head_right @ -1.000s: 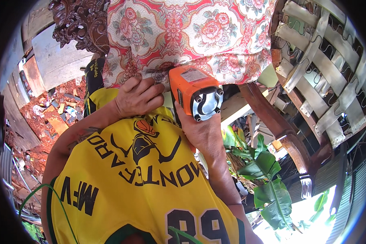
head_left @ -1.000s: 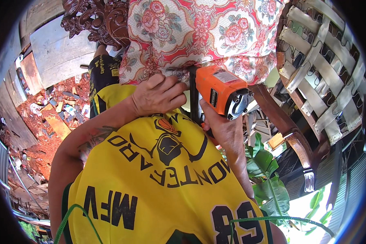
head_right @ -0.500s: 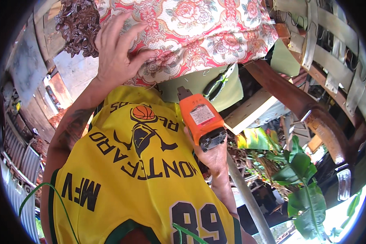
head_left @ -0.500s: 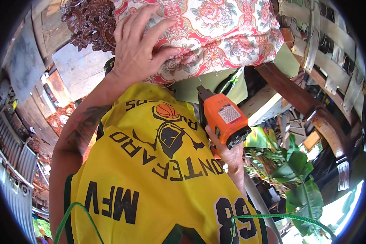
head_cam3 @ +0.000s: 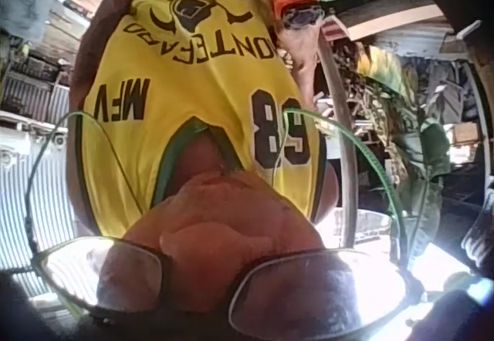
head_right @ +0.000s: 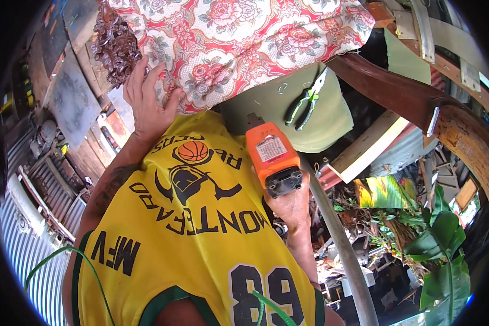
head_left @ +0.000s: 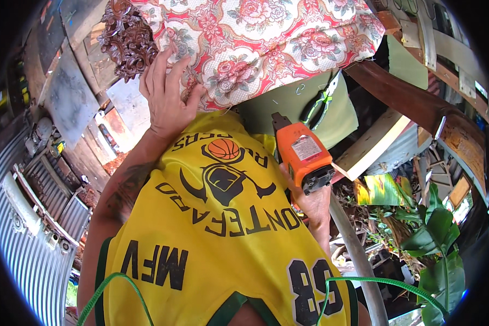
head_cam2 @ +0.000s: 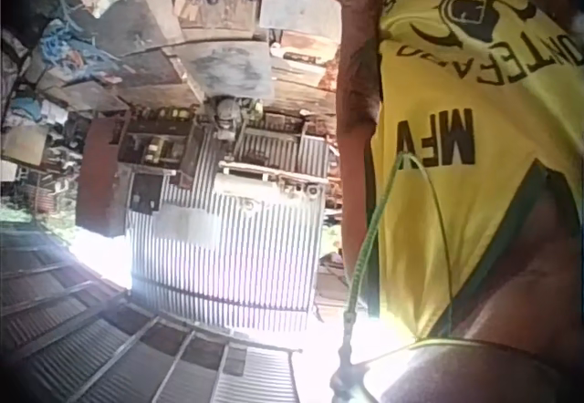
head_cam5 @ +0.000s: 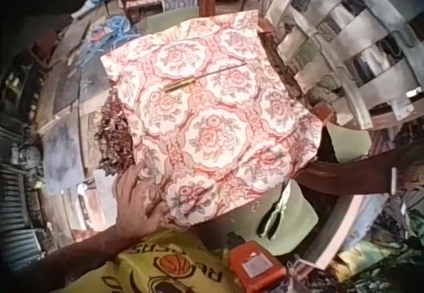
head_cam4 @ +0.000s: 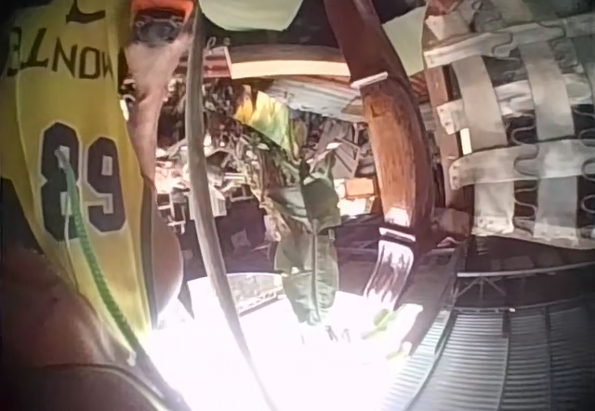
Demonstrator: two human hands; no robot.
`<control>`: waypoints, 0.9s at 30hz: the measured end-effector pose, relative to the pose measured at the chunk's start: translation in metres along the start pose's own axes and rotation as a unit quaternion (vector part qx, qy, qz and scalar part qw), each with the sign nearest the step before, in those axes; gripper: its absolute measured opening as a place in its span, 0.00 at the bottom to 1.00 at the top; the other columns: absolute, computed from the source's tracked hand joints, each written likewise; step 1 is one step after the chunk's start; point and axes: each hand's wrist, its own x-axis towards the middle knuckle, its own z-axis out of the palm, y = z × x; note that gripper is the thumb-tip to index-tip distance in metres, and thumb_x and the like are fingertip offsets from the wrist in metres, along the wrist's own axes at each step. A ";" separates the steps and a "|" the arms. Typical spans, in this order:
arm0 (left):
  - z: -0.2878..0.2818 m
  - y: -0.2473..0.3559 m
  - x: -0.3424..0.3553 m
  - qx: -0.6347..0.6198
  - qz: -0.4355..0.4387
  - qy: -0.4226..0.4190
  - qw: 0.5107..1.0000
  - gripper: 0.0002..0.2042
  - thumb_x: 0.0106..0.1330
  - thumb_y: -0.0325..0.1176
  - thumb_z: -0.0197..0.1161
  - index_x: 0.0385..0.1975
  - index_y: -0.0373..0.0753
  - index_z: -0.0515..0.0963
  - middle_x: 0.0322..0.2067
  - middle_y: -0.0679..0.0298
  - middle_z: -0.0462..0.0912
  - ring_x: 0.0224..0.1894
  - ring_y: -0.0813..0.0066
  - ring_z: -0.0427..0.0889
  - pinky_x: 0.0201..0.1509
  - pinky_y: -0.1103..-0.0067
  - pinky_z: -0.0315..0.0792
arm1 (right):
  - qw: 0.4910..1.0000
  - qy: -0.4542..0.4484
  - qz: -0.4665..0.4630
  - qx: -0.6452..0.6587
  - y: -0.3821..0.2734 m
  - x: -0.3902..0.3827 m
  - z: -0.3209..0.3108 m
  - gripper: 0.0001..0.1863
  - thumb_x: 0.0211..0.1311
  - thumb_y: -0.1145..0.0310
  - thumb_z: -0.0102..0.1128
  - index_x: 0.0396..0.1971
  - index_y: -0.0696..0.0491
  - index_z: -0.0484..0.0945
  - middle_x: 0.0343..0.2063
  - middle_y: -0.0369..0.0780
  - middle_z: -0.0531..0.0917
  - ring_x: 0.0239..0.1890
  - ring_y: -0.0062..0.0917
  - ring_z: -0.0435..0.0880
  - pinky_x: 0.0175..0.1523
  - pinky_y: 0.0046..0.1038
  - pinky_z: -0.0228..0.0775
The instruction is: The person uses a screwdriver and pliers to remove staples and fabric from a chair seat, then aligns a new piece of floral fabric over the cushion and secures it with a staple gun.
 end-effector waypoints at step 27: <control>0.031 0.012 0.055 0.006 0.056 -0.017 0.998 0.41 0.54 0.64 0.73 0.67 0.53 0.73 0.74 0.54 0.60 0.74 0.56 0.60 0.74 0.51 0.45 | 0.998 0.054 -0.021 0.012 -0.005 0.003 0.014 0.13 0.61 0.69 0.72 0.45 0.51 0.86 0.38 0.35 0.91 0.40 0.27 0.89 0.50 0.34 0.78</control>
